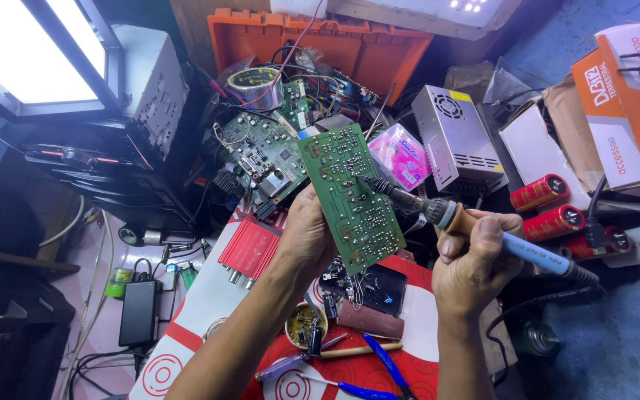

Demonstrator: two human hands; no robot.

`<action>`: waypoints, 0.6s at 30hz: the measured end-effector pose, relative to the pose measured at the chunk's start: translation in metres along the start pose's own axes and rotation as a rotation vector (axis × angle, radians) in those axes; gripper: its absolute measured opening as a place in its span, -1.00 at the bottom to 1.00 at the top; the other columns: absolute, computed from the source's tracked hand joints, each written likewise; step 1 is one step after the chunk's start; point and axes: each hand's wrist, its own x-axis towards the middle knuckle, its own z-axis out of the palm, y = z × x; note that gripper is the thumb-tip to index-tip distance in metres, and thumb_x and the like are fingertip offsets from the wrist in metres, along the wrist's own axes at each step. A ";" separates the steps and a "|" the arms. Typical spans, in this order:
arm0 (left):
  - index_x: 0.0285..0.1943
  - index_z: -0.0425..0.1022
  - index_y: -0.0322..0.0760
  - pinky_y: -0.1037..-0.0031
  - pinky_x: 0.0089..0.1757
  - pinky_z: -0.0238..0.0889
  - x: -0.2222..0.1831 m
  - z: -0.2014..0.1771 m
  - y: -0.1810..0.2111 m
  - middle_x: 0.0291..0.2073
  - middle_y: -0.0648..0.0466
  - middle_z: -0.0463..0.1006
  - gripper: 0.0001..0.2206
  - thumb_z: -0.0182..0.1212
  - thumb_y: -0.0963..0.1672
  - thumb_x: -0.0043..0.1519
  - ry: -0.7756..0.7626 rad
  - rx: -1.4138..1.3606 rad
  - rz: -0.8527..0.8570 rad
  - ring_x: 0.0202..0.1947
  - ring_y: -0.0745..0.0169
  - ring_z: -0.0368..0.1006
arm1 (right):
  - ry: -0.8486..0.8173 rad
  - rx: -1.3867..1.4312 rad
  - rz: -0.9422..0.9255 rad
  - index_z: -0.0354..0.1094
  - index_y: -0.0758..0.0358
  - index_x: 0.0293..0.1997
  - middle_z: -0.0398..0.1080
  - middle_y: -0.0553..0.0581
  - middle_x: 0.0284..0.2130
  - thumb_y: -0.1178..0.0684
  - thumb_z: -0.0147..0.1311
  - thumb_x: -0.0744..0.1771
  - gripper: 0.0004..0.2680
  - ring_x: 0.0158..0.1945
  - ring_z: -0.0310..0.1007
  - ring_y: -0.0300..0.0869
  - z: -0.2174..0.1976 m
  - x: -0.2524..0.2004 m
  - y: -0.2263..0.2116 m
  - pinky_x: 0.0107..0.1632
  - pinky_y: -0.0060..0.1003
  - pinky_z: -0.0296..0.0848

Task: Repairing a circuit board using a soldering iron and pliers on a workbench

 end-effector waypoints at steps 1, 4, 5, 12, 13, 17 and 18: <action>0.00 0.53 -0.41 0.30 -0.33 0.55 0.005 -0.036 -0.012 -0.29 -0.10 0.66 -0.78 0.31 -0.22 0.19 -0.002 0.001 0.000 -0.41 0.14 0.61 | 0.000 0.001 -0.002 0.25 0.42 -0.25 0.10 0.08 -0.79 -0.02 0.00 0.42 -0.77 -0.79 0.10 -0.39 -0.004 -0.001 0.004 -0.66 -0.57 0.07; -0.01 0.53 -0.41 0.31 -0.33 0.55 0.004 -0.115 -0.033 -0.30 -0.09 0.66 -0.79 0.31 -0.23 0.19 -0.003 0.002 -0.001 -0.41 0.15 0.60 | 0.021 -0.016 -0.009 0.26 0.43 -0.23 0.13 0.09 -0.78 -0.01 0.03 0.41 -0.77 -0.78 0.14 -0.38 -0.011 -0.006 0.009 -0.67 -0.56 0.12; -0.01 0.53 -0.41 0.31 -0.33 0.55 0.003 -0.123 -0.033 -0.30 -0.09 0.66 -0.79 0.31 -0.23 0.19 -0.004 0.002 0.000 -0.42 0.15 0.60 | 0.026 -0.119 -0.041 0.26 0.47 -0.25 0.12 0.11 -0.80 0.05 -0.01 0.38 -0.80 -0.79 0.16 -0.36 -0.011 -0.009 0.005 -0.66 -0.54 0.15; -0.03 0.54 -0.41 0.33 -0.35 0.54 0.001 -0.148 -0.025 -0.31 -0.08 0.66 -0.81 0.30 -0.23 0.19 -0.009 0.007 0.000 -0.43 0.17 0.60 | 0.042 -0.228 -0.216 0.28 0.58 -0.28 0.18 0.24 -0.82 0.16 0.01 0.25 -0.83 -0.79 0.25 -0.27 -0.015 -0.020 0.013 -0.64 -0.51 0.23; -0.03 0.54 -0.41 0.34 -0.35 0.54 0.001 -0.150 -0.024 -0.31 -0.08 0.66 -0.81 0.30 -0.23 0.19 -0.009 0.008 -0.001 -0.43 0.17 0.60 | 0.042 -0.228 -0.215 0.28 0.58 -0.28 0.18 0.24 -0.82 0.16 0.01 0.25 -0.83 -0.79 0.25 -0.27 -0.013 -0.022 0.015 -0.64 -0.51 0.23; -0.04 0.54 -0.41 0.35 -0.35 0.53 0.001 -0.157 -0.019 -0.32 -0.07 0.66 -0.82 0.30 -0.23 0.19 -0.007 0.011 -0.005 -0.44 0.18 0.59 | 0.120 -0.170 -0.145 0.31 0.54 -0.23 0.21 0.17 -0.71 0.06 -0.01 0.28 -0.78 -0.76 0.27 -0.31 -0.006 -0.023 0.018 -0.68 -0.54 0.25; -0.05 0.54 -0.41 0.35 -0.36 0.53 0.001 -0.159 -0.019 -0.32 -0.07 0.66 -0.82 0.30 -0.23 0.19 -0.007 0.011 -0.008 -0.44 0.18 0.59 | 0.134 -0.149 -0.111 0.30 0.52 -0.21 0.20 0.13 -0.70 -0.01 -0.01 0.31 -0.74 -0.74 0.28 -0.34 -0.005 -0.023 0.017 -0.68 -0.58 0.25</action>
